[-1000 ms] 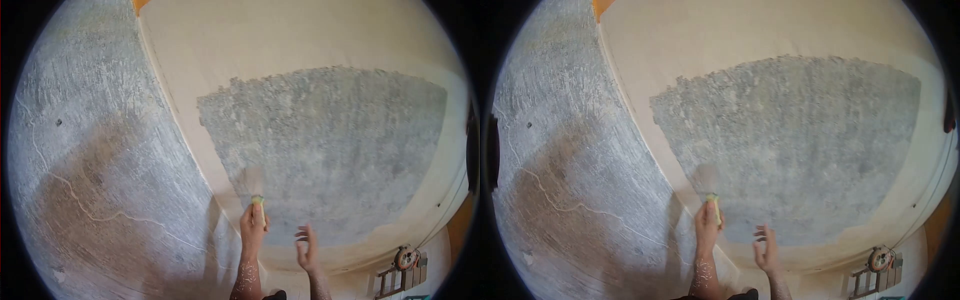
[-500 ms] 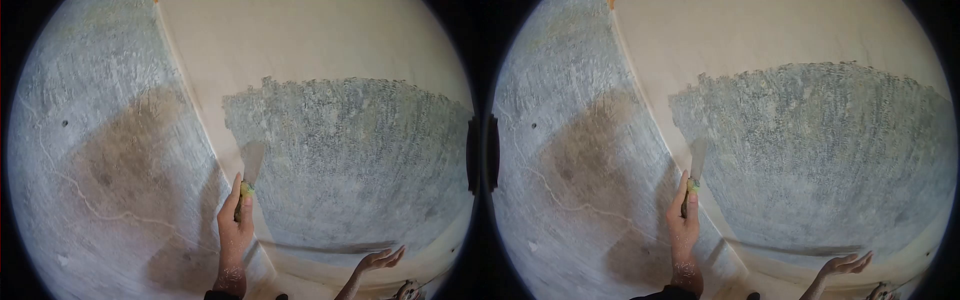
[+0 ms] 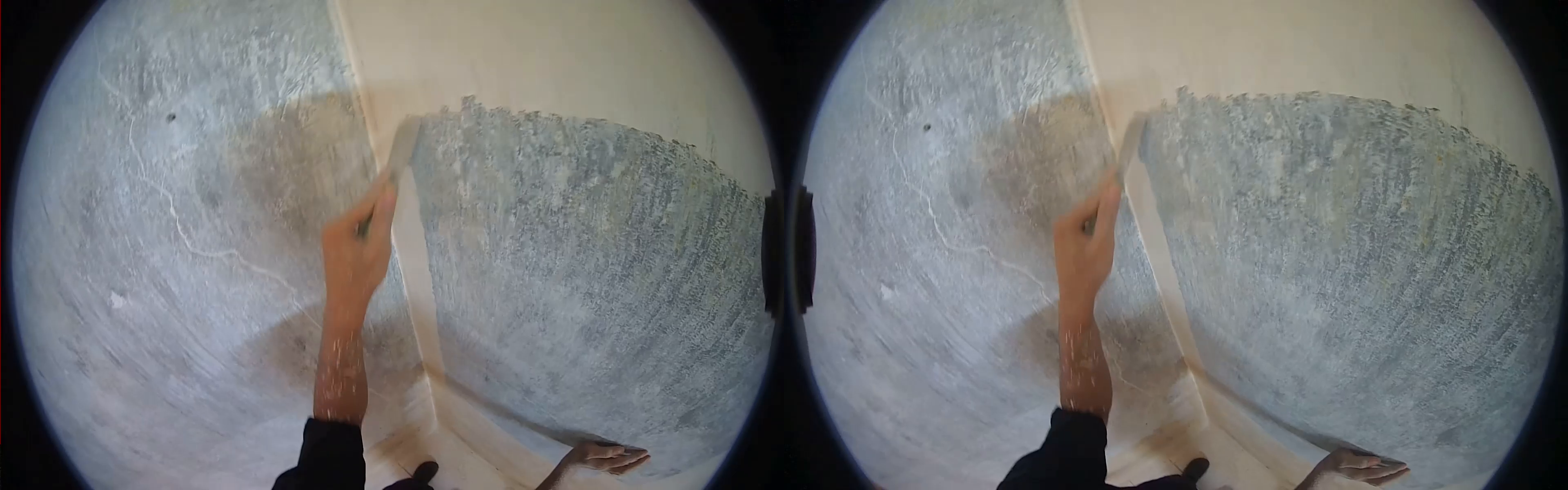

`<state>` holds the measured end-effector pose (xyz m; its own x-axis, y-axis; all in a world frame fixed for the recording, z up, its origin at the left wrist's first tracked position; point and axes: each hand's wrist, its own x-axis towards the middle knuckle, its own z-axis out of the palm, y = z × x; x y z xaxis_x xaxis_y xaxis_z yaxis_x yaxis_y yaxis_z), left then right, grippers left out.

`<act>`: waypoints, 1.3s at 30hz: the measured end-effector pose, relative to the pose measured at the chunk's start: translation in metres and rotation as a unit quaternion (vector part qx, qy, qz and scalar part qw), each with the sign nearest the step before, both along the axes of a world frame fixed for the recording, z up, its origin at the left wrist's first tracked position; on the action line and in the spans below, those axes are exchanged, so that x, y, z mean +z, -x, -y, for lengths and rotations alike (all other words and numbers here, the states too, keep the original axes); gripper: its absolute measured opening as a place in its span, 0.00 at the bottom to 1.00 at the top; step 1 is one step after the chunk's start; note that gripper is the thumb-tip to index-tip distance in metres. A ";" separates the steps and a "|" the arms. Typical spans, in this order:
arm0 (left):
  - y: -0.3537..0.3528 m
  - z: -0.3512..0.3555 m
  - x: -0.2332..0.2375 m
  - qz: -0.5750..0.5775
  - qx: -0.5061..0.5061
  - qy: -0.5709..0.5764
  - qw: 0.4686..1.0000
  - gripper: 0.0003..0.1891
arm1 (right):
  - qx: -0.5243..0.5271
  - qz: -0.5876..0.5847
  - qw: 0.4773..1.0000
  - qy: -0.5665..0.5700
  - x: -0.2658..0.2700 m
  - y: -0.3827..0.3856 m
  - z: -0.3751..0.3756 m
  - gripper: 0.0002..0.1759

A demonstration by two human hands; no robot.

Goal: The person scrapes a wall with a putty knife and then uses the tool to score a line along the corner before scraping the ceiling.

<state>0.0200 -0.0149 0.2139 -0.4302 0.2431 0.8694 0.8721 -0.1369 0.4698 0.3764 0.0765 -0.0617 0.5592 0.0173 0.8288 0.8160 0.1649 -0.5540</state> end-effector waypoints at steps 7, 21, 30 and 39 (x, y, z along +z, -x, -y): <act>0.000 0.022 -0.009 0.065 0.005 0.087 0.994 0.19 | -0.048 0.047 0.997 0.026 -0.031 -0.020 -0.012 0.26; -0.006 0.024 0.023 0.015 -0.005 0.086 0.996 0.19 | 0.031 0.038 0.998 -0.026 -0.035 -0.022 -0.012 0.27; -0.024 0.024 0.015 0.030 0.017 0.077 0.996 0.17 | 0.060 0.034 0.996 -0.048 -0.029 -0.021 -0.009 0.26; -0.028 0.014 0.020 -0.028 0.060 0.048 0.997 0.17 | 0.083 0.018 0.992 -0.091 -0.023 -0.016 -0.009 0.25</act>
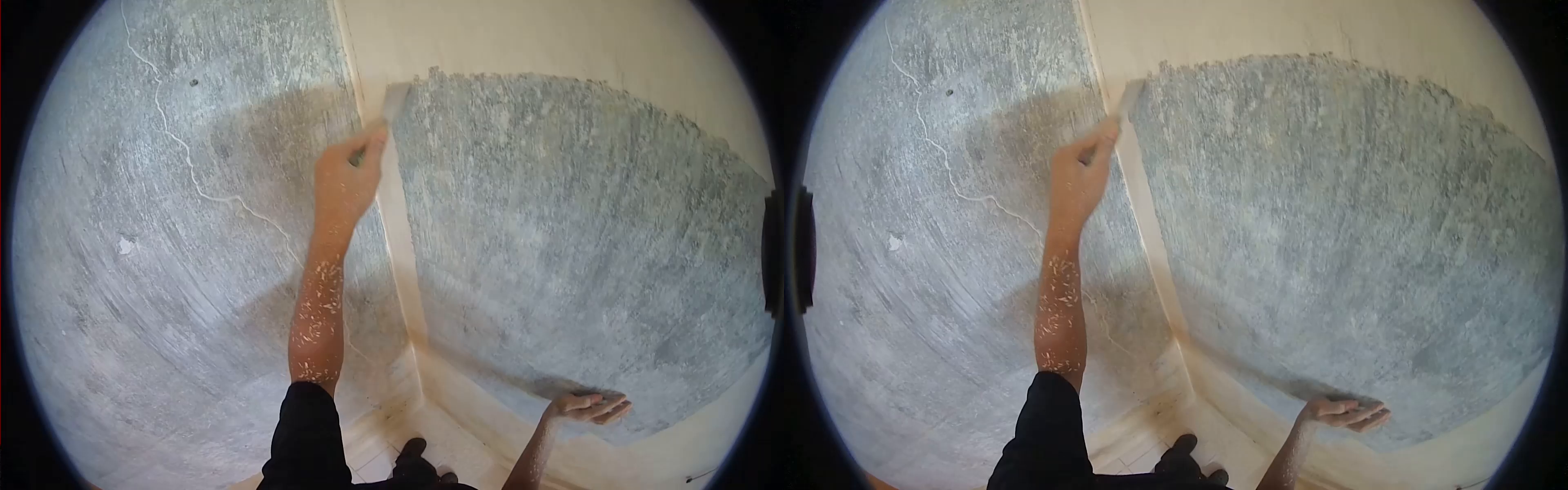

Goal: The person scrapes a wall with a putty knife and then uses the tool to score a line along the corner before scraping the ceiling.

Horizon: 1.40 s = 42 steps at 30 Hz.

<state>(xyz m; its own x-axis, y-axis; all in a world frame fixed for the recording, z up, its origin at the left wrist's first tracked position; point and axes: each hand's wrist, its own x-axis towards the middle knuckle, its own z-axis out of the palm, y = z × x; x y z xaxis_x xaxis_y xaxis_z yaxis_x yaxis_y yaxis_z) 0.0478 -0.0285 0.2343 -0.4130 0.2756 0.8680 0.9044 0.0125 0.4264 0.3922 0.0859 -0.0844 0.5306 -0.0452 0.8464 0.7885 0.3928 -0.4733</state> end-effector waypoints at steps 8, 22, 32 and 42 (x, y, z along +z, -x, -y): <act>-0.004 0.009 0.006 0.058 -0.029 0.028 0.997 0.18 | -0.004 0.010 1.000 0.006 -0.009 -0.004 0.002 0.25; -0.037 0.018 0.015 0.064 -0.019 0.054 0.996 0.21 | 0.018 0.004 0.999 0.033 -0.013 -0.009 0.008 0.25; -0.044 0.007 0.013 0.040 -0.042 0.013 0.998 0.19 | 0.023 -0.016 0.998 0.048 -0.007 -0.009 0.008 0.26; 0.001 0.001 0.001 -0.010 0.002 -0.006 1.000 0.19 | 0.019 0.012 0.998 0.055 -0.011 -0.011 0.013 0.27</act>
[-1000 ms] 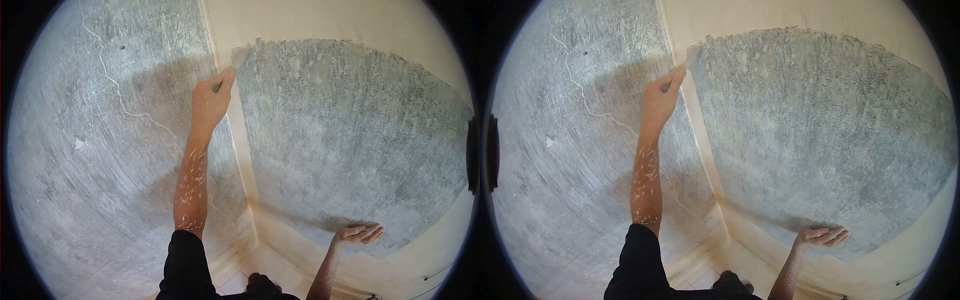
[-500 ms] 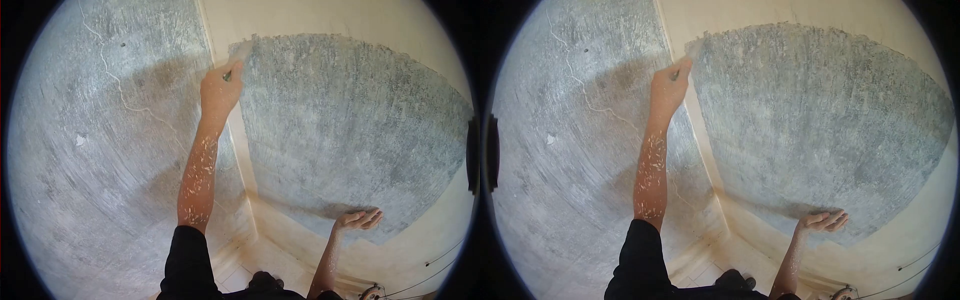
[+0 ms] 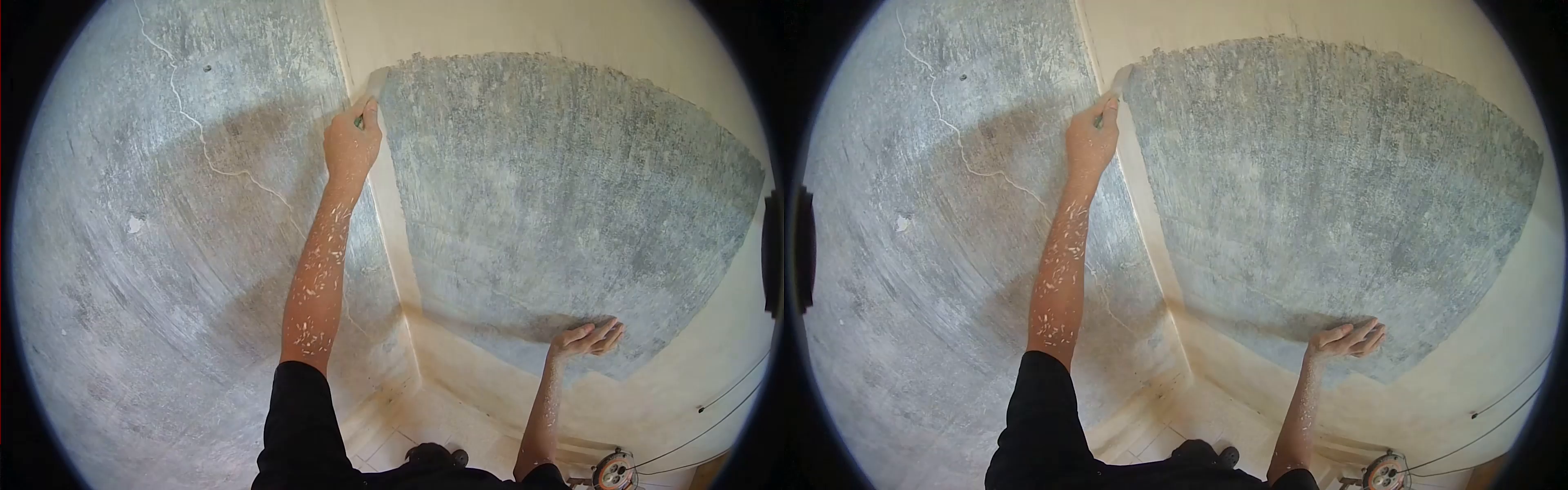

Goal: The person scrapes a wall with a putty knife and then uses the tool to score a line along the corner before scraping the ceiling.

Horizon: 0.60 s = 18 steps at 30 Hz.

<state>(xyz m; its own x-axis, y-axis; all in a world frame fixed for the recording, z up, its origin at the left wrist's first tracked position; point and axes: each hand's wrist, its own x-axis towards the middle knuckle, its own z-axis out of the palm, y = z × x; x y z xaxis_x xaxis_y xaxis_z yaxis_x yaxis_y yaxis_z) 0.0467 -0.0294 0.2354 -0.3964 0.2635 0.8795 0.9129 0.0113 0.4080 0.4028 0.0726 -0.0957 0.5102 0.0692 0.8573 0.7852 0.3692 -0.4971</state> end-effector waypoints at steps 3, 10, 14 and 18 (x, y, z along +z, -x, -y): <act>0.014 -0.006 -0.007 -0.026 -0.003 -0.024 0.999 0.19 | -0.022 0.026 0.999 0.023 0.003 -0.001 0.002 0.28; 0.068 -0.018 -0.029 -0.112 -0.043 -0.059 0.991 0.15 | -0.021 0.124 0.989 -0.073 0.058 -0.032 0.005 0.28; 0.074 -0.026 -0.006 -0.214 -0.058 -0.064 0.973 0.16 | -0.070 0.165 0.984 -0.012 0.078 -0.029 -0.005 0.27; 0.043 -0.018 0.028 -0.227 -0.062 0.006 0.972 0.16 | -0.083 0.181 0.980 -0.029 0.070 -0.033 -0.010 0.26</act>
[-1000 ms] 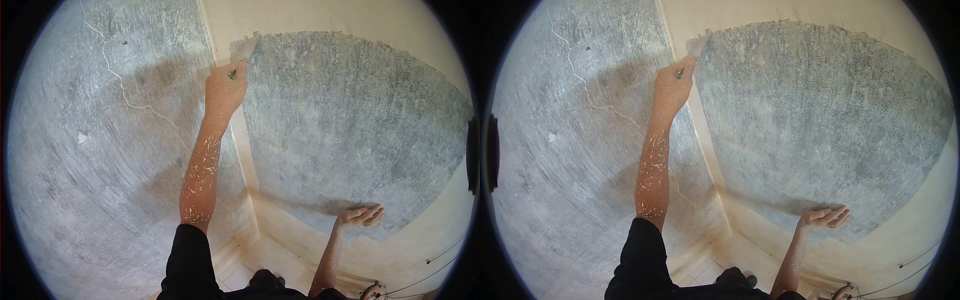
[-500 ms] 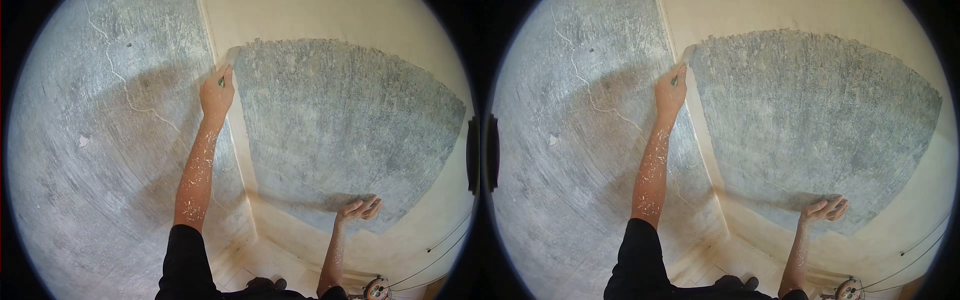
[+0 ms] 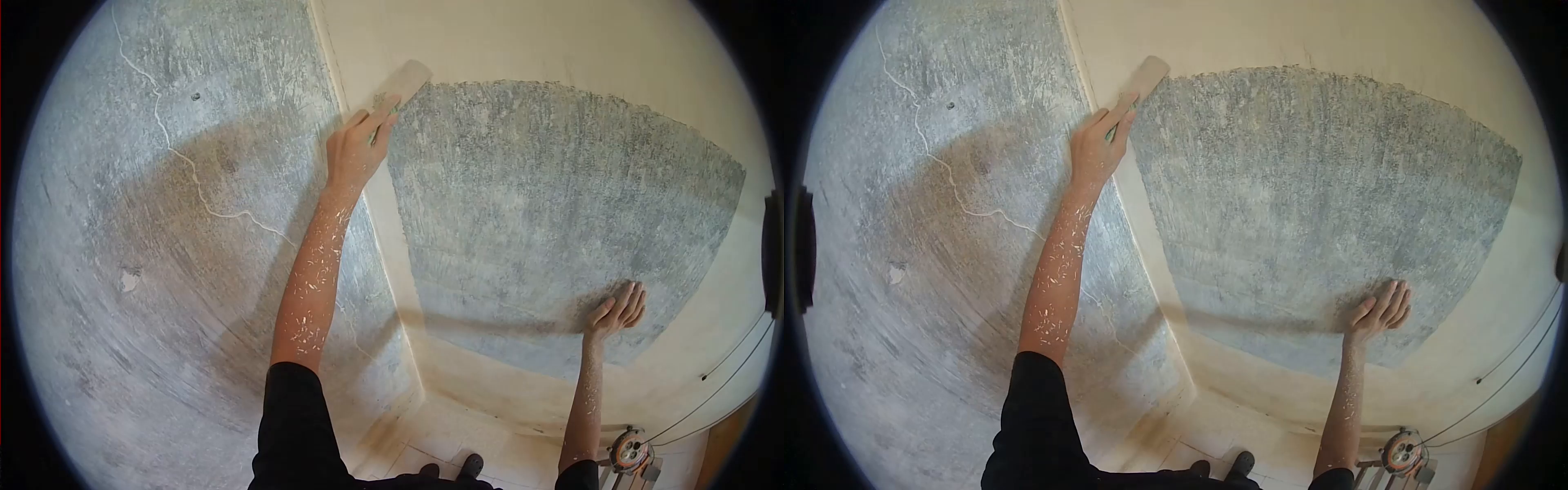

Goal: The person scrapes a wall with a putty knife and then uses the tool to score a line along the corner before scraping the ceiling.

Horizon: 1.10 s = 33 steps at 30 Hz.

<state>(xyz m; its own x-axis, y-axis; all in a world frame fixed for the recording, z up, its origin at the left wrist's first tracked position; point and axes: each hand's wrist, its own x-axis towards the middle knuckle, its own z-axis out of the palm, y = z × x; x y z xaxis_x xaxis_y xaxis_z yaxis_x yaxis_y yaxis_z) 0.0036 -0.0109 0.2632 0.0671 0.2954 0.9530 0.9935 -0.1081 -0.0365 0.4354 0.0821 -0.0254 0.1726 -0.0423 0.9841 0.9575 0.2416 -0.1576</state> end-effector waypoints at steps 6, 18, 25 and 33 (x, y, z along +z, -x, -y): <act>0.049 -0.003 -0.045 -0.029 -0.076 -0.084 0.993 0.17 | -0.022 -0.001 1.000 0.000 0.002 0.004 0.002 0.26; 0.015 -0.003 -0.024 -0.058 -0.067 -0.045 0.995 0.16 | -0.035 -0.005 0.999 -0.008 0.005 0.007 0.002 0.26; -0.040 0.001 -0.003 -0.072 -0.083 -0.034 0.993 0.16 | -0.036 -0.007 0.999 -0.004 0.004 0.006 0.002 0.26; -0.054 0.016 -0.089 0.137 -0.061 0.108 0.983 0.17 | -0.046 -0.005 0.998 0.040 -0.012 -0.005 -0.004 0.27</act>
